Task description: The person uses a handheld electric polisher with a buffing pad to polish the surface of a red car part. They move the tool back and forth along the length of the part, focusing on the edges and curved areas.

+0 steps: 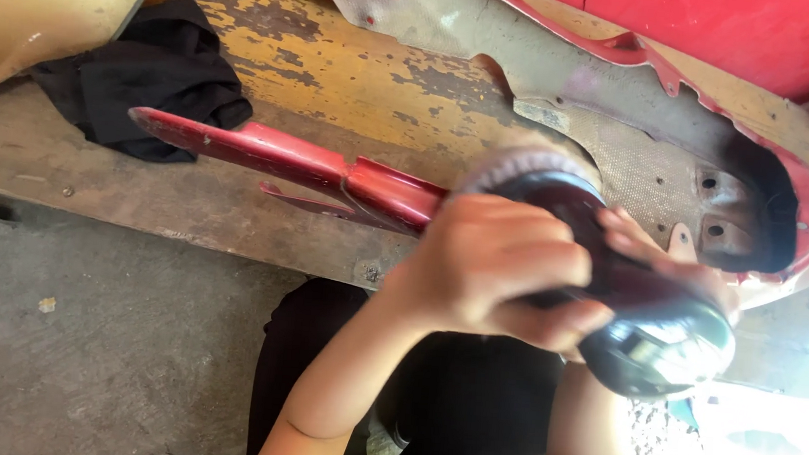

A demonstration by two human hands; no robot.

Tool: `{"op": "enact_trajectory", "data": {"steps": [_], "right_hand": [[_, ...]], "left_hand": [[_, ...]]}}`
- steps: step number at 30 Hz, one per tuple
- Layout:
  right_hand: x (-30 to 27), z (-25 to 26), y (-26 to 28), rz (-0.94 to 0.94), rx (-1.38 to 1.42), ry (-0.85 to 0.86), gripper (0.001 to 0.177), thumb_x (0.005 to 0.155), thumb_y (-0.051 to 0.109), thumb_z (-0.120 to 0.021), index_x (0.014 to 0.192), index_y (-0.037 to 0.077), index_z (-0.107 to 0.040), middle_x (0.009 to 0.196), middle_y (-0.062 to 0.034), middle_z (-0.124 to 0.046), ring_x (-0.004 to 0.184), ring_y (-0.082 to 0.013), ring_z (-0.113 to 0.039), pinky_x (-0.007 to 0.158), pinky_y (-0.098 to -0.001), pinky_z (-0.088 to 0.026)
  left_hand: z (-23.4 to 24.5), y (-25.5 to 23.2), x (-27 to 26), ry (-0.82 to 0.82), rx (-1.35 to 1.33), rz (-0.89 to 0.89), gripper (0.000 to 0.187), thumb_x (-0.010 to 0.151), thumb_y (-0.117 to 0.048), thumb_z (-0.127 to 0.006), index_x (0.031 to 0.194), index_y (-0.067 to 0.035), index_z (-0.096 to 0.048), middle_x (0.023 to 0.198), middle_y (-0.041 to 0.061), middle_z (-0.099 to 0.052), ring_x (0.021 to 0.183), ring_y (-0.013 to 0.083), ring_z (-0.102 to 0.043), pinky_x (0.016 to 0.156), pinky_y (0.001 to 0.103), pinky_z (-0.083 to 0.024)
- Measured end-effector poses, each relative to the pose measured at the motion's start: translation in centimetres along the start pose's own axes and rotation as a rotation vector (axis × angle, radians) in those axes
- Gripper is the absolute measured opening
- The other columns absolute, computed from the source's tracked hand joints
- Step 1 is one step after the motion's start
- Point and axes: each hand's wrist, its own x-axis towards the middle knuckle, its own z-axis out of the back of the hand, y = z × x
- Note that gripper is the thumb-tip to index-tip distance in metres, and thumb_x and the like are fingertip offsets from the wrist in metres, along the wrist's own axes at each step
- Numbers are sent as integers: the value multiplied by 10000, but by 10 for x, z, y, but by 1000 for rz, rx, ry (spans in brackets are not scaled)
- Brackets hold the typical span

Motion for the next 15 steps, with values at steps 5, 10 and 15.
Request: {"op": "enact_trajectory", "data": {"steps": [5, 10, 15], "right_hand": [[15, -23, 39, -4, -19, 3, 272, 1140, 241, -607, 1238, 127, -380, 1216, -166, -721, 1183, -335, -716, 1164, -517, -522], [-11, 18, 6, -171, 62, -92, 335, 1030, 356, -627, 1130, 37, -594, 1224, -135, -714, 1241, -273, -658, 1226, -444, -463], [0, -1, 1, -11, -111, -19, 326, 1102, 290, -690, 1268, 60, -529, 1214, -143, -679, 1258, -311, -673, 1208, -465, -460]], "left_hand": [[16, -9, 3, 47, -7, 103, 310, 979, -315, -785, 863, -112, -582, 734, 41, -540, 661, 214, -631, 653, 336, -510], [2, -16, 5, 87, -7, 91, 346, 1000, -317, -800, 843, -103, -577, 729, 35, -543, 698, 204, -642, 680, 332, -519], [10, -6, 6, 4, 26, 23, 280, 974, -275, -804, 901, -97, -601, 785, 46, -540, 686, 225, -615, 666, 349, -505]]}}
